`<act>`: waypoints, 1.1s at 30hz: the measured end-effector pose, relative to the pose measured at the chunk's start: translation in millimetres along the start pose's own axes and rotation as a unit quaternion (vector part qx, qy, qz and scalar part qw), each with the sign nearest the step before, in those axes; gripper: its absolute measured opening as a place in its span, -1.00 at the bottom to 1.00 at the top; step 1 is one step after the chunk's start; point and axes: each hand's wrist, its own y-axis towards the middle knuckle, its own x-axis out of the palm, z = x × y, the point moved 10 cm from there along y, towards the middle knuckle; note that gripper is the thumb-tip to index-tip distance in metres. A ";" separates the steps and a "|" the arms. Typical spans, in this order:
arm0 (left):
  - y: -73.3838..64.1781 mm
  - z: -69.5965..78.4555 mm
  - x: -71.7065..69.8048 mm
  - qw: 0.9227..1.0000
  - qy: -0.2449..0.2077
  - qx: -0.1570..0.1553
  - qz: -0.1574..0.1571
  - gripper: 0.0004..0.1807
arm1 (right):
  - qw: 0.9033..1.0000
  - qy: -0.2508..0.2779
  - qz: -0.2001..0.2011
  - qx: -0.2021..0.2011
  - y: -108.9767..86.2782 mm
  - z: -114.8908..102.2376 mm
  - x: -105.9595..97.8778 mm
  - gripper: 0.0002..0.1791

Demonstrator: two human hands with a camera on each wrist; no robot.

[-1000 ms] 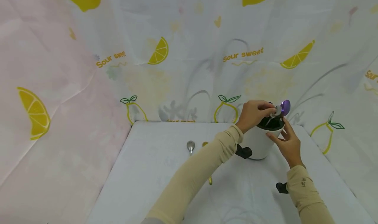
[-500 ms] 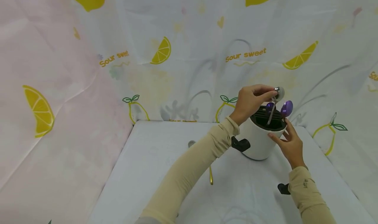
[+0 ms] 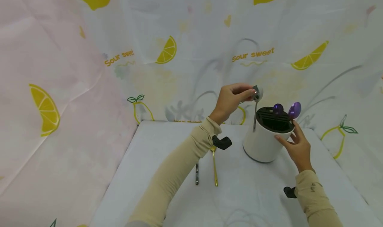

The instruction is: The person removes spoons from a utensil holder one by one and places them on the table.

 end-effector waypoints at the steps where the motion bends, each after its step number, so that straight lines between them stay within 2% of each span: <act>1: -1.9 -1.9 -4.7 1.000 0.000 0.000 -0.001 -0.75 | 1.000 0.001 -0.001 0.002 0.2 0.9 0.3 -0.10; 7: -13.4 -21.9 -41.6 0.999 -0.011 -0.028 0.022 -0.74 | 1.000 -0.002 -0.004 0.001 -1.3 -3.7 1.1 -0.10; 9: -17.5 -31.4 -54.8 0.998 -0.018 -0.042 0.035 -0.73 | 1.000 -0.001 -0.002 -0.001 -4.0 -11.1 -0.3 -0.11; 12: -21.8 -49.3 -75.1 0.997 -0.030 -0.043 0.054 -0.74 | 1.000 0.002 0.000 -0.004 -7.9 -21.5 -2.0 -0.11; 16: -29.3 -68.1 -98.7 0.994 -0.050 -0.054 0.079 -0.71 | 1.000 -0.002 0.002 -0.004 -5.3 -14.4 -1.2 -0.11; 19: -36.9 -82.0 -116.2 0.989 -0.062 -0.079 0.108 -0.70 | 1.000 -0.006 0.003 -0.002 -2.6 -5.4 0.1 -0.10; 24: -46.7 -110.1 -147.3 0.979 -0.066 -0.104 0.161 -0.74 | 1.000 -0.009 0.005 -0.003 -4.1 -5.3 -0.2 -0.10; 33: -75.8 -139.6 -195.0 0.959 -0.061 -0.163 0.222 -0.75 | 1.000 0.003 0.009 -0.015 -3.0 -7.2 -1.9 -0.09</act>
